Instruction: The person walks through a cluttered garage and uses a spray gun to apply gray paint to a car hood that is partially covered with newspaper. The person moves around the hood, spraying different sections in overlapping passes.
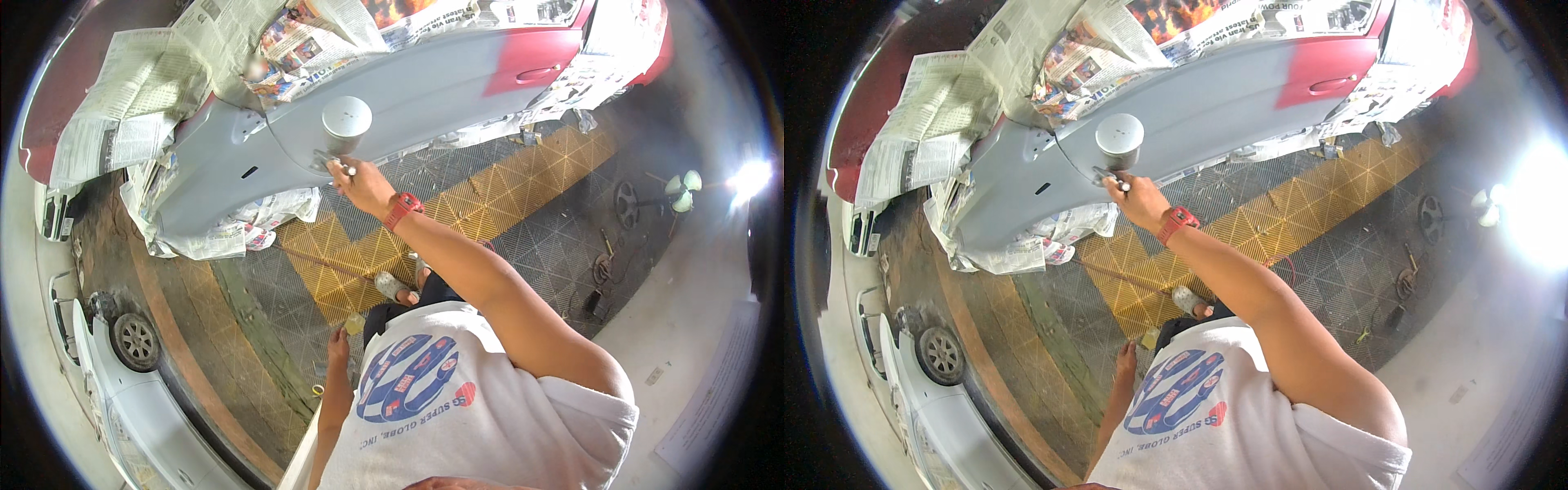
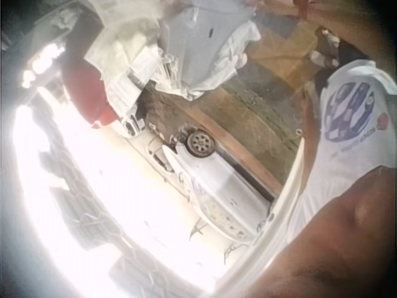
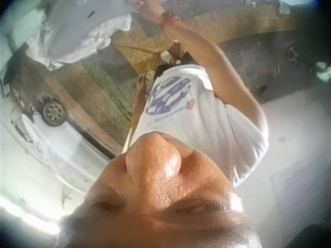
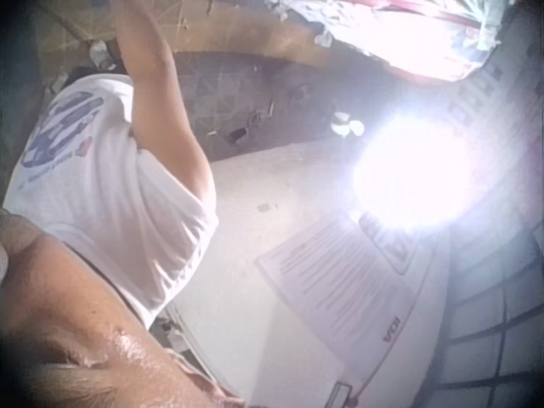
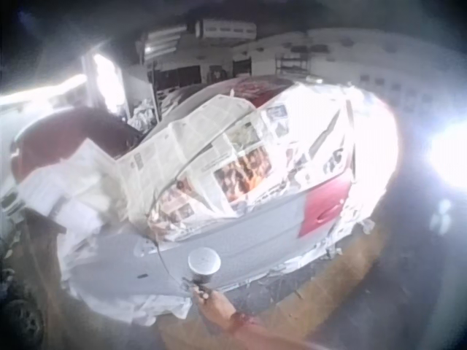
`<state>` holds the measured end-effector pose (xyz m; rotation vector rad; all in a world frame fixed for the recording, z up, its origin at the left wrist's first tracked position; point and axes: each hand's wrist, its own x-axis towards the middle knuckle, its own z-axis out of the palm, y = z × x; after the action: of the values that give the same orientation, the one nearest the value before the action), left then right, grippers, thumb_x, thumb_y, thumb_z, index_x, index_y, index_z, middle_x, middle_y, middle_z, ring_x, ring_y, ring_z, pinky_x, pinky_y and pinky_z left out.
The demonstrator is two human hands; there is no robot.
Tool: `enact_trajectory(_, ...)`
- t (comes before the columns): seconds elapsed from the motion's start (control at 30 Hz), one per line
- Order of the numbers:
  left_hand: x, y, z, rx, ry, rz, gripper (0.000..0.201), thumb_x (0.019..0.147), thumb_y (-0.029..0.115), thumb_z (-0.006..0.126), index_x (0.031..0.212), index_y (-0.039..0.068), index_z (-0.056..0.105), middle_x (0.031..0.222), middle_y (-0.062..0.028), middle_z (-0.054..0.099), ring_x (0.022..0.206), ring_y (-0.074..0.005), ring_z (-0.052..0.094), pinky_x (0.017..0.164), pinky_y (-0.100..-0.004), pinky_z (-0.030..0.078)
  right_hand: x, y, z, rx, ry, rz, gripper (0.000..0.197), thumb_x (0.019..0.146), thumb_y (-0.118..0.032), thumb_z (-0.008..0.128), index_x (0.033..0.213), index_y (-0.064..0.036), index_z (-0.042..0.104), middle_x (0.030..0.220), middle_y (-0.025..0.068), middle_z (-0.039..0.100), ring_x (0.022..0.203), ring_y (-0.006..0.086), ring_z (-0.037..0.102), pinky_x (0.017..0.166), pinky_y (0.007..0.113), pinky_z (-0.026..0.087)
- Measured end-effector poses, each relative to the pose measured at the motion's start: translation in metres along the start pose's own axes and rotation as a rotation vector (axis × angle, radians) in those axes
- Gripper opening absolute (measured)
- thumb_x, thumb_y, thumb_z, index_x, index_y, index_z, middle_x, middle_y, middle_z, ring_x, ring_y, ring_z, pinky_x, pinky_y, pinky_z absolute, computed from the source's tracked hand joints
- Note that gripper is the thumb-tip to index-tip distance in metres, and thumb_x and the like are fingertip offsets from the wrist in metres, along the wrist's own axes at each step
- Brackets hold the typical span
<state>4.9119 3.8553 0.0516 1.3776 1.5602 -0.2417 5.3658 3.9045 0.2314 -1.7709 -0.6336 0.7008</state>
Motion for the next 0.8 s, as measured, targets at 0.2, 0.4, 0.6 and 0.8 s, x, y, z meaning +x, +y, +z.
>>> enact_trajectory(0.2,-0.005,-0.007,0.004,-0.044,-0.01,0.055,0.056,0.108,0.038,0.061,0.141,-0.008,0.063,0.137,-0.0203,0.07,0.129,-0.0301,0.065,0.109,-0.0393,0.048,0.016,-0.01,-0.04,0.041,0.084,0.079,0.062,0.109,-0.053,0.058,0.137,0.0012,0.068,0.082,0.0068,0.075,0.072,0.0135,0.07,0.068,0.033,0.057)
enact_trajectory(0.4,0.026,-0.041,0.02,0.0,-0.029,0.017,0.057,0.106,0.04,0.062,0.141,-0.006,0.064,0.139,-0.0219,0.069,0.129,-0.0343,0.065,0.109,-0.0409,0.048,0.011,0.036,-0.167,-0.02,0.344,0.088,0.056,0.11,-0.049,0.06,0.133,0.0008,0.069,0.082,0.0048,0.075,0.063,0.0084,0.065,0.055,0.027,0.051)
enact_trajectory(0.6,0.019,-0.019,0.011,0.061,-0.045,0.013,0.056,0.106,0.041,0.062,0.142,-0.002,0.066,0.139,-0.0225,0.069,0.129,-0.0328,0.066,0.108,-0.0407,0.049,0.003,0.052,-0.272,-0.044,0.576,0.066,0.051,0.112,-0.048,0.054,0.125,-0.0018,0.07,0.082,0.005,0.074,0.063,0.0094,0.069,0.043,0.025,0.049)
enact_trajectory(0.8,0.033,-0.015,0.007,-0.014,0.027,0.032,0.054,0.108,0.041,0.06,0.141,-0.002,0.066,0.132,-0.0172,0.074,0.123,-0.0301,0.068,0.105,-0.0388,0.05,0.015,0.075,-0.345,0.002,0.723,0.053,0.06,0.111,-0.055,0.052,0.121,0.0017,0.067,0.083,0.0095,0.073,0.064,0.0135,0.071,0.037,0.026,0.049)
